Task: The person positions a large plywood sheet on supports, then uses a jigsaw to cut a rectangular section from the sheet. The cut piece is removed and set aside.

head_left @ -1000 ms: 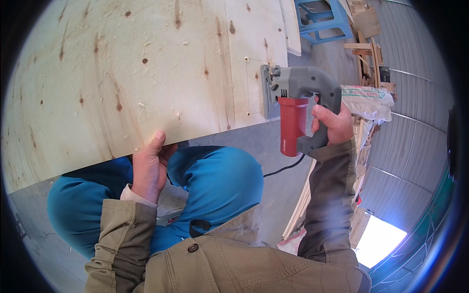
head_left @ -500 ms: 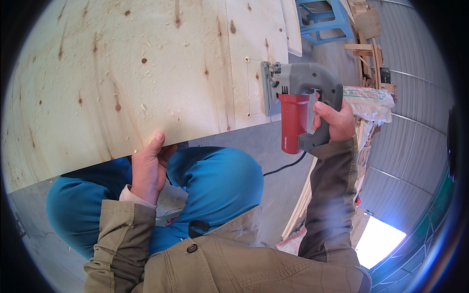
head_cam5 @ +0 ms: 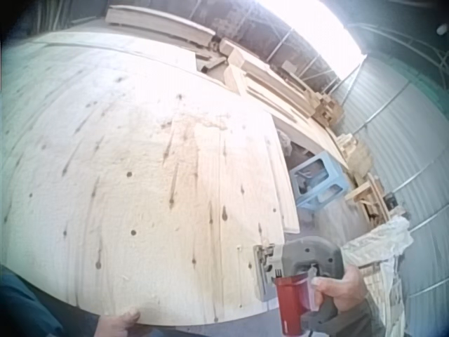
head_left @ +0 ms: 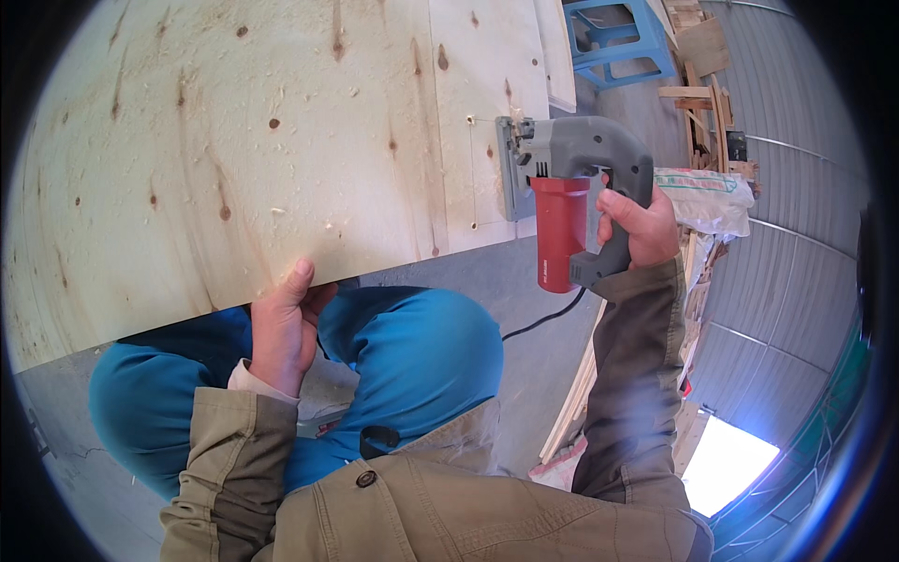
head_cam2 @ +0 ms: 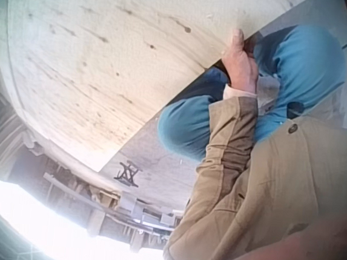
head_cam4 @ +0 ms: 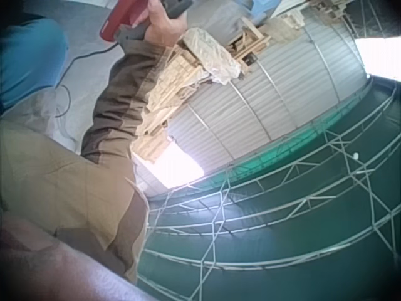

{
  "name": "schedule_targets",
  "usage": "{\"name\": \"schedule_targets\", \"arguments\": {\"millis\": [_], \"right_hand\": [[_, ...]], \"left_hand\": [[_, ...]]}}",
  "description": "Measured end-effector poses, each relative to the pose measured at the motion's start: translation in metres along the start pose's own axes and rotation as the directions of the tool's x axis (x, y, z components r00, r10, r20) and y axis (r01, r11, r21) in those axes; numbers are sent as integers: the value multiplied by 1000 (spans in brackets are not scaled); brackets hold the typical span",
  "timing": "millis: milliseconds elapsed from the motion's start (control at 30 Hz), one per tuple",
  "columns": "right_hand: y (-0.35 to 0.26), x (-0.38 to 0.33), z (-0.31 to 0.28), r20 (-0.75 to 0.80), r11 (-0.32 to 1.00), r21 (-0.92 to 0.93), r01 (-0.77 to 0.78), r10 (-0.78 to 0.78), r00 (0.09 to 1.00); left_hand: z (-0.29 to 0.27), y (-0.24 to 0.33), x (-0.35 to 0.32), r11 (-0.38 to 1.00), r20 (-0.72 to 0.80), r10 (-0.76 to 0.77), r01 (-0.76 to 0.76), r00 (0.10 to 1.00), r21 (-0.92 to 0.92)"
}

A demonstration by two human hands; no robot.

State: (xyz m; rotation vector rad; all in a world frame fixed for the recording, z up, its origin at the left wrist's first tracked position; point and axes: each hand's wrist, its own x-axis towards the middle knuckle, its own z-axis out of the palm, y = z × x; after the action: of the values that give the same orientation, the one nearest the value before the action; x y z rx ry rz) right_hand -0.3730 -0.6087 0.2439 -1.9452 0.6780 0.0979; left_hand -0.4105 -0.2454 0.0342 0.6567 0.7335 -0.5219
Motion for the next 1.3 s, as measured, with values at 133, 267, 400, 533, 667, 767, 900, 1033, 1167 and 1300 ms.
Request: {"name": "schedule_targets", "arguments": {"millis": [133,267,400,533,667,767,900,1033,1167,1300], "right_hand": [[3,4,-3,14,999,-44,-3,4,1000],[3,6,-4,30,999,-47,12,-11,999],[1,6,-3,10,1000,-23,11,-11,1000],[-1,8,-1,3,1000,-9,8,-8,1000],[-3,13,0,33,1000,-29,8,-7,999],[-7,15,0,32,1000,-20,-5,5,999],[-7,16,0,28,999,-40,-15,16,999],[-2,16,-1,43,1000,12,-6,6,999],[-1,17,-4,51,999,32,-17,16,999],[-1,17,-5,58,1000,20,-16,15,998]], "left_hand": [[1,0,0,1000,-7,-6,6,1000,3],[2,0,0,1000,-10,-3,3,1000,10],[1,0,0,1000,-19,-5,5,1000,8],[-1,0,0,1000,0,-13,13,1000,22],[-1,0,0,1000,1,-11,11,1000,24],[0,0,-1,1000,-7,-7,7,1000,8],[0,0,-1,1000,0,-11,11,1000,2],[-1,0,0,1000,18,-25,25,1000,5],[0,1,-1,1000,16,-27,28,999,-7],[2,3,-3,1000,28,-14,14,1000,2]]}}
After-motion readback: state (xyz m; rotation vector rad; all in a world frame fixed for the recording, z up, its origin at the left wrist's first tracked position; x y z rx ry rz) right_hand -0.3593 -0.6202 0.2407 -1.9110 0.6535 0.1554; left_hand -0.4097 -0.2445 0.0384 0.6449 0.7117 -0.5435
